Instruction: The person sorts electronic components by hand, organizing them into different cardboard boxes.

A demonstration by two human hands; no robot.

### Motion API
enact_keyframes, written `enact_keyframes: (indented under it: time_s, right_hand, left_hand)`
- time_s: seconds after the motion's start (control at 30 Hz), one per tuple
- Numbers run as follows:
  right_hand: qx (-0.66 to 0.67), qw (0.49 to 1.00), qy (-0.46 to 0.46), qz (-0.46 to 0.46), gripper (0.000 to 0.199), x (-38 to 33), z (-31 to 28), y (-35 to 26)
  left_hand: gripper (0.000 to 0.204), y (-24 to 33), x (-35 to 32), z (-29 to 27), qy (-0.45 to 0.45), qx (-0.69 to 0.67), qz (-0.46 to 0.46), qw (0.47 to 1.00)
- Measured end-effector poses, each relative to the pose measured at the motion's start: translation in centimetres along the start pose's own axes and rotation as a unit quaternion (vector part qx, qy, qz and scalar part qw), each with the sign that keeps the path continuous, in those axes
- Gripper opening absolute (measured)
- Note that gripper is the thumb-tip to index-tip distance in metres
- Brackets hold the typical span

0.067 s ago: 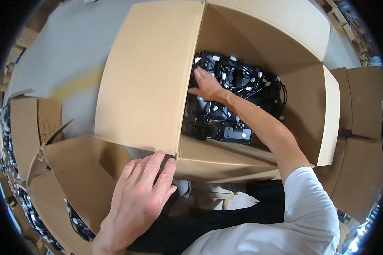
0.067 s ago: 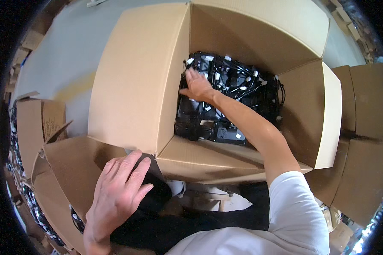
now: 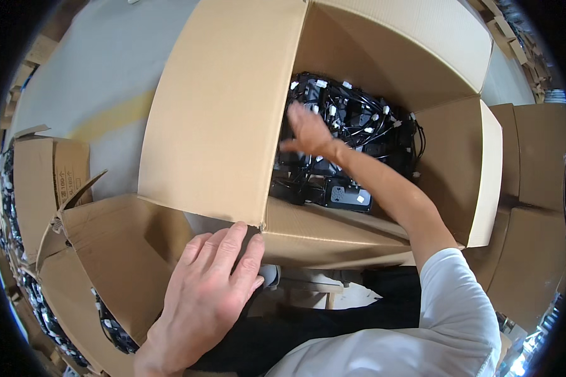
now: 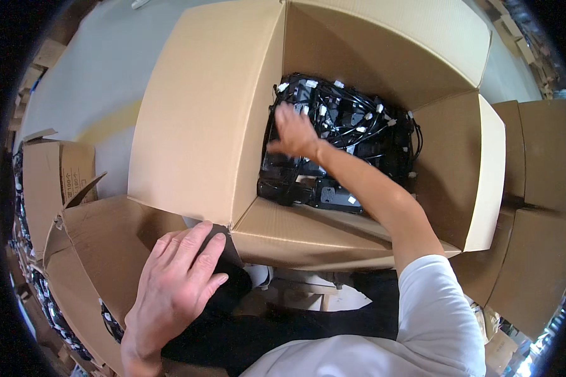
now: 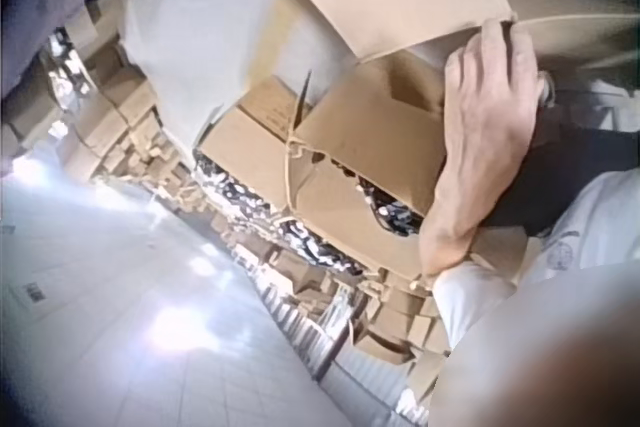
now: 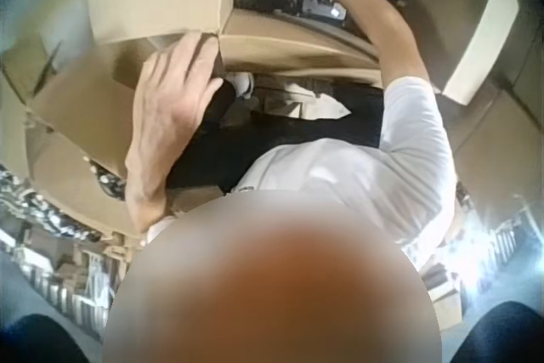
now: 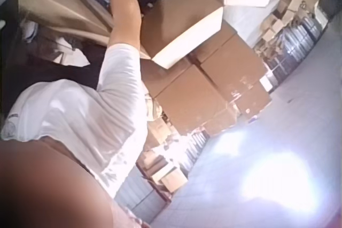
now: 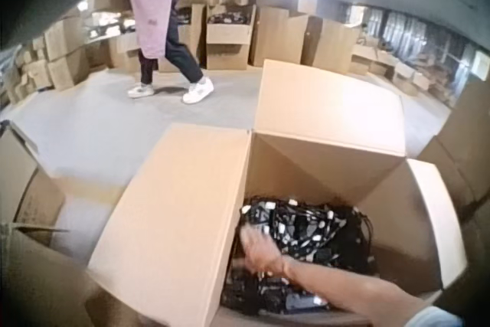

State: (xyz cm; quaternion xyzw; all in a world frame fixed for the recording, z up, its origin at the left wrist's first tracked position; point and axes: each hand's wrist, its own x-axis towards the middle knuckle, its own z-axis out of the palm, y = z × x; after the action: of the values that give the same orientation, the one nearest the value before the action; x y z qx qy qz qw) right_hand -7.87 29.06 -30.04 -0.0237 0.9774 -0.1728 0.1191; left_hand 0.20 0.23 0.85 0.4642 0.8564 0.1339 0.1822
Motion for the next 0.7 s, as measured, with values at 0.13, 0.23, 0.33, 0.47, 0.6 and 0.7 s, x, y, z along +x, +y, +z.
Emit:
enact_keyframes:
  time_s: [0.13, 0.23, 0.33, 0.47, 0.6, 0.7]
  right_hand:
    - [-0.227, 0.970, -0.038, -0.085, 0.106, -3.3, 5.1, -1.8]
    - [-0.276, 0.954, -0.029, -0.116, 0.099, -3.3, 4.0, -2.1]
    - [0.069, 0.970, -0.201, -0.116, 0.081, -3.0, -3.1, -0.5]
    - [0.097, 0.986, -0.058, -0.121, 0.030, -6.1, -5.9, -3.1]
    - [-0.008, 0.963, -0.108, -0.248, 0.033, -9.7, -2.6, -0.6]
    - [-0.090, 0.952, -0.262, -0.132, 0.041, -9.8, -2.5, -5.3]
  left_hand:
    - [0.053, 0.4, 0.5, 0.0, 0.026, 0.007, 0.048, 0.998]
    - [0.050, 0.1, 0.2, 0.0, 0.052, 0.012, 0.017, 0.998]
    - [0.044, -1.0, 0.2, 0.7, 0.123, -0.004, 0.050, 0.991]
    - [0.041, -2.1, -3.1, 0.8, 0.197, 0.040, 0.032, 0.979]
    - [0.038, 0.9, -2.5, -0.1, 0.185, 0.067, 0.122, 0.973]
    - [0.038, 2.5, -7.5, -2.2, 0.199, 0.087, 0.127, 0.968]
